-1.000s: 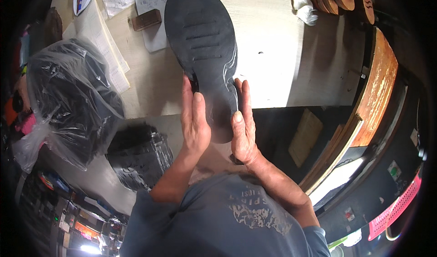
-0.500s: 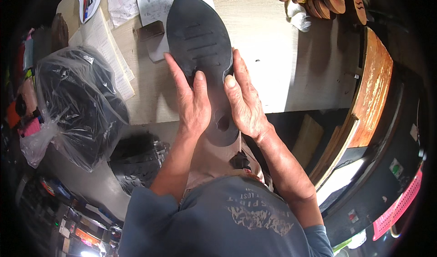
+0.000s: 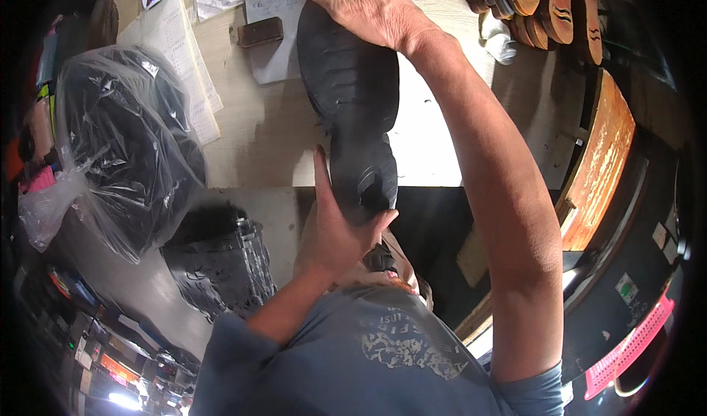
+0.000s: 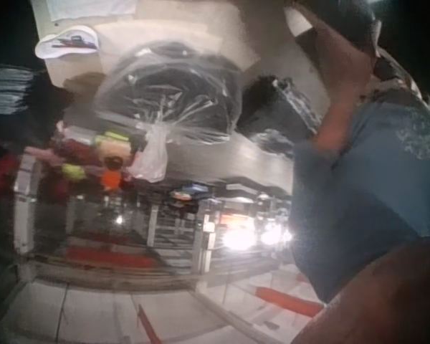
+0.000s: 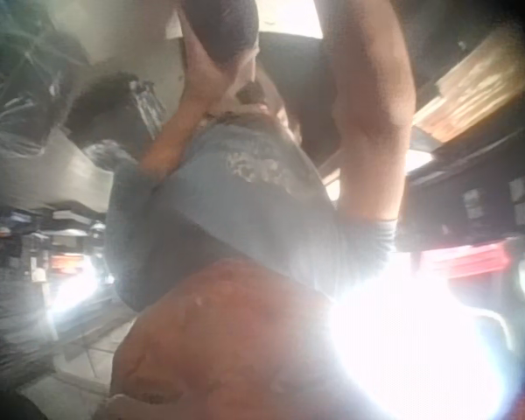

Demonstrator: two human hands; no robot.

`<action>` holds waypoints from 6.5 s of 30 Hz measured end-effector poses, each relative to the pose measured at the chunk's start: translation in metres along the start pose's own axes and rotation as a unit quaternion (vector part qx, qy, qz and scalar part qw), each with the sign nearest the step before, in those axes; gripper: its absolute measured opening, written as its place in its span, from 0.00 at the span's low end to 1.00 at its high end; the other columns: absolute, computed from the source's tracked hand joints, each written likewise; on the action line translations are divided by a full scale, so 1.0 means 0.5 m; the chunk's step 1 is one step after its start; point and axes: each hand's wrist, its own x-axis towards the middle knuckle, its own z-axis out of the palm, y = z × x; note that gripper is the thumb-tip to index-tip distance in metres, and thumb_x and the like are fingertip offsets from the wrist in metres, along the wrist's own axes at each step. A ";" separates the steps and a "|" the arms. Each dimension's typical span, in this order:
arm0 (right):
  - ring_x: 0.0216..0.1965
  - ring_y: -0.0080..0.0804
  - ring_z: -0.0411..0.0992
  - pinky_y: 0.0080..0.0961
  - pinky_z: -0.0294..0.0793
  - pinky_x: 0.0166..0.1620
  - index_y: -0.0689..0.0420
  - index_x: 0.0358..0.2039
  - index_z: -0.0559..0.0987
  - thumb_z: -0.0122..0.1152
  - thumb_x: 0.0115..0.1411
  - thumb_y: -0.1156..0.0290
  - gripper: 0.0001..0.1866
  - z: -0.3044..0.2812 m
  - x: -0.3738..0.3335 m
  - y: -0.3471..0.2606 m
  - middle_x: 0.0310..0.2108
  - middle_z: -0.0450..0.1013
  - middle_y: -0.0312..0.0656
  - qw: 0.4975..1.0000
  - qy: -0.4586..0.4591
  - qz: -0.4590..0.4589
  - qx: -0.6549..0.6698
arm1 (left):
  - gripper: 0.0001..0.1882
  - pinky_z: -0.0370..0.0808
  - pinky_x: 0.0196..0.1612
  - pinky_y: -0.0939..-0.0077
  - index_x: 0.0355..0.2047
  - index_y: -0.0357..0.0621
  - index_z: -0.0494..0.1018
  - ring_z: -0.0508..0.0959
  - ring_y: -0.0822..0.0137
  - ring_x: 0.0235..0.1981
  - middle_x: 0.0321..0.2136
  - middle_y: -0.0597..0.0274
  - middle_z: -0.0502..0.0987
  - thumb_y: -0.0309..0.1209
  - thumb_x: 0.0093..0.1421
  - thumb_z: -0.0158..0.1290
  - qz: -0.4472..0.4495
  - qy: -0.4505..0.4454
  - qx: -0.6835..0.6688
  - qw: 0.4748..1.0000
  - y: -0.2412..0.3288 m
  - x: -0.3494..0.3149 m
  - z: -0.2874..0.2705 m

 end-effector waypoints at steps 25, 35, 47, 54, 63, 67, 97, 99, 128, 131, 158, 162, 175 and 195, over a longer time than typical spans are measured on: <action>0.53 0.48 0.81 0.42 0.81 0.55 0.58 0.62 0.79 0.59 0.75 0.52 0.26 0.025 -0.206 0.032 0.54 0.80 0.58 0.963 0.232 0.135 -0.002 | 0.35 0.51 0.78 0.49 0.76 0.31 0.54 0.50 0.38 0.79 0.78 0.33 0.48 0.25 0.72 0.50 0.174 0.062 0.115 0.976 -0.051 0.013 -0.033; 0.59 0.37 0.74 0.30 0.71 0.63 0.62 0.62 0.80 0.64 0.73 0.69 0.20 0.160 -0.454 -0.091 0.59 0.75 0.49 0.935 0.229 0.243 0.116 | 0.29 0.61 0.75 0.53 0.73 0.36 0.65 0.63 0.44 0.75 0.75 0.38 0.59 0.26 0.74 0.53 0.190 0.085 0.133 0.969 -0.025 0.015 -0.035; 0.66 0.61 0.66 0.50 0.70 0.65 0.70 0.56 0.81 0.69 0.61 0.79 0.22 0.196 -0.459 -0.107 0.63 0.69 0.61 0.950 0.252 0.158 0.091 | 0.28 0.64 0.74 0.54 0.75 0.30 0.57 0.63 0.45 0.75 0.75 0.38 0.59 0.25 0.78 0.43 0.139 0.055 0.134 0.980 -0.012 0.008 -0.040; 0.65 0.66 0.66 0.53 0.71 0.64 0.69 0.52 0.84 0.69 0.57 0.79 0.21 0.185 -0.458 -0.114 0.62 0.71 0.60 0.952 0.265 0.130 0.085 | 0.28 0.65 0.73 0.53 0.75 0.29 0.58 0.64 0.44 0.74 0.74 0.38 0.60 0.23 0.76 0.41 0.139 0.047 0.151 0.978 -0.003 0.013 -0.042; 0.70 0.57 0.62 0.51 0.62 0.71 0.65 0.55 0.83 0.69 0.58 0.81 0.23 0.179 -0.455 -0.121 0.64 0.71 0.54 0.949 0.238 0.176 0.105 | 0.26 0.65 0.72 0.53 0.73 0.29 0.62 0.65 0.44 0.73 0.73 0.36 0.62 0.23 0.76 0.43 0.159 0.072 0.149 0.973 0.002 0.028 -0.042; 0.65 0.56 0.67 0.49 0.67 0.66 0.66 0.54 0.83 0.69 0.57 0.81 0.22 0.176 -0.452 -0.128 0.61 0.73 0.55 0.952 0.250 0.154 0.085 | 0.25 0.67 0.72 0.54 0.71 0.29 0.64 0.66 0.45 0.73 0.73 0.36 0.63 0.23 0.77 0.43 0.149 0.077 0.127 0.978 0.002 0.027 -0.044; 0.56 0.61 0.74 0.50 0.74 0.56 0.73 0.63 0.74 0.76 0.49 0.80 0.39 0.176 -0.442 -0.179 0.65 0.68 0.69 0.967 0.214 0.123 0.070 | 0.18 0.66 0.72 0.56 0.61 0.28 0.74 0.69 0.51 0.70 0.68 0.42 0.67 0.23 0.76 0.46 0.079 0.102 -0.002 0.992 0.062 0.034 -0.062; 0.55 0.59 0.74 0.49 0.74 0.56 0.72 0.64 0.74 0.76 0.49 0.80 0.40 0.169 -0.435 -0.192 0.66 0.68 0.68 0.967 0.195 0.131 0.098 | 0.16 0.68 0.71 0.58 0.59 0.27 0.74 0.71 0.53 0.67 0.67 0.44 0.69 0.23 0.74 0.48 0.049 0.139 -0.055 0.988 0.079 0.028 -0.074; 0.44 0.51 0.82 0.48 0.83 0.54 0.69 0.55 0.77 0.62 0.65 0.67 0.23 0.071 -0.532 -0.133 0.42 0.78 0.56 0.729 0.316 0.310 0.522 | 0.41 0.69 0.67 0.64 0.75 0.33 0.60 0.71 0.57 0.65 0.68 0.51 0.63 0.19 0.63 0.66 0.185 0.181 0.024 0.966 0.027 0.175 -0.043; 0.50 0.48 0.82 0.44 0.82 0.57 0.68 0.60 0.77 0.64 0.68 0.67 0.24 0.085 -0.568 -0.122 0.47 0.82 0.57 0.726 0.270 0.344 0.530 | 0.33 0.69 0.68 0.63 0.73 0.30 0.62 0.70 0.56 0.68 0.66 0.47 0.66 0.20 0.70 0.59 0.102 0.115 -0.060 0.986 0.019 0.177 -0.046; 0.49 0.53 0.81 0.47 0.81 0.52 0.68 0.47 0.85 0.67 0.54 0.81 0.19 0.021 -0.565 -0.174 0.51 0.79 0.57 0.972 0.066 0.193 -0.115 | 0.13 0.55 0.22 0.98 0.59 0.43 0.76 0.63 0.93 0.23 0.48 0.64 0.84 0.29 0.79 0.47 0.103 0.236 -0.134 0.957 0.088 0.132 -0.054; 0.50 0.53 0.77 0.48 0.77 0.55 0.67 0.62 0.77 0.69 0.53 0.78 0.33 0.020 -0.490 -0.210 0.53 0.76 0.59 0.971 -0.029 0.169 -0.169 | 0.16 0.66 0.28 0.93 0.63 0.40 0.72 0.71 0.88 0.30 0.54 0.60 0.82 0.30 0.79 0.47 0.090 0.234 -0.075 0.965 0.095 0.090 -0.044; 0.43 0.46 0.70 0.42 0.69 0.48 0.60 0.67 0.76 0.75 0.56 0.58 0.39 0.140 -0.414 -0.217 0.50 0.69 0.57 0.994 0.022 0.082 -0.064 | 0.40 0.75 0.68 0.46 0.70 0.31 0.65 0.79 0.38 0.60 0.64 0.34 0.74 0.58 0.79 0.35 0.283 0.274 0.158 0.905 -0.003 0.016 -0.097; 0.63 0.70 0.67 0.59 0.70 0.63 0.74 0.67 0.68 0.71 0.60 0.79 0.36 0.151 -0.343 -0.066 0.66 0.63 0.70 0.962 0.246 0.114 -0.034 | 0.32 0.61 0.77 0.55 0.76 0.36 0.57 0.67 0.52 0.73 0.75 0.48 0.63 0.45 0.81 0.38 0.078 0.120 -0.205 0.968 -0.024 0.082 -0.147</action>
